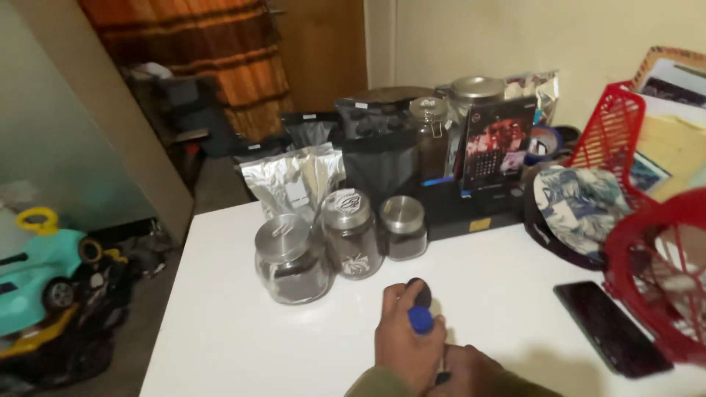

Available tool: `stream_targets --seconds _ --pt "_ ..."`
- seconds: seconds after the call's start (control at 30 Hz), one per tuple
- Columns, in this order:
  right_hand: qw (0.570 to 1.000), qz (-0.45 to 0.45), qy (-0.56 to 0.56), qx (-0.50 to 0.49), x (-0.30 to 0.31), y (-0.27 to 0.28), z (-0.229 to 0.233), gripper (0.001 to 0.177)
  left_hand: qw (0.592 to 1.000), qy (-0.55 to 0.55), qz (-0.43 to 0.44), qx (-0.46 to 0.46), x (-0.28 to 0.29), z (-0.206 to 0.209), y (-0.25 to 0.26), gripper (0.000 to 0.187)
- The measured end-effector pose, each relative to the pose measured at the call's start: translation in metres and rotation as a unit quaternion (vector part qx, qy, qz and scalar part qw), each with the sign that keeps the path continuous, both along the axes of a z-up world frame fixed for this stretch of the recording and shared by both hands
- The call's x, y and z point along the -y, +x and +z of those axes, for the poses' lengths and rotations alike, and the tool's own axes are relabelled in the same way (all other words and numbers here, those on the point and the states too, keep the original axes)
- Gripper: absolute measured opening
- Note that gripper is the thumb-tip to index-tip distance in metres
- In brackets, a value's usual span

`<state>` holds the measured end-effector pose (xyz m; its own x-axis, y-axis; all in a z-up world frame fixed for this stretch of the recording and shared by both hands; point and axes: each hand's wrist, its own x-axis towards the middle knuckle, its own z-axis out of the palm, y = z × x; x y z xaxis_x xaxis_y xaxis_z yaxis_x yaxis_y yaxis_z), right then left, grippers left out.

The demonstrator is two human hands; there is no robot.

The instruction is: The person organizes and arranges coffee bags and jars on a table.

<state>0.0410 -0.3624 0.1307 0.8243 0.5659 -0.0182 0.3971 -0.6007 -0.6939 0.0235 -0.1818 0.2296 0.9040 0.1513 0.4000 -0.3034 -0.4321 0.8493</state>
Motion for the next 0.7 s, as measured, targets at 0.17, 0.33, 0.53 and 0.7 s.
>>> stream_targets --seconds 0.17,0.33,0.53,0.7 --pt "0.994 0.101 0.032 0.019 0.078 0.128 -0.019 0.021 0.999 -0.002 -0.032 0.029 0.016 0.027 0.019 0.058" --pt "0.981 -0.189 -0.022 -0.044 0.12 0.197 0.066 0.044 0.997 -0.022 -0.07 -0.019 0.038 0.031 0.045 0.058" --pt "0.922 -0.383 0.035 0.055 0.103 0.245 0.116 0.067 0.993 -0.026 -0.041 -0.103 0.05 0.03 0.037 0.055" --pt "0.962 -0.166 -0.078 0.2 0.083 0.285 0.028 0.099 0.992 -0.002 0.013 -0.123 0.042 0.007 0.025 0.053"
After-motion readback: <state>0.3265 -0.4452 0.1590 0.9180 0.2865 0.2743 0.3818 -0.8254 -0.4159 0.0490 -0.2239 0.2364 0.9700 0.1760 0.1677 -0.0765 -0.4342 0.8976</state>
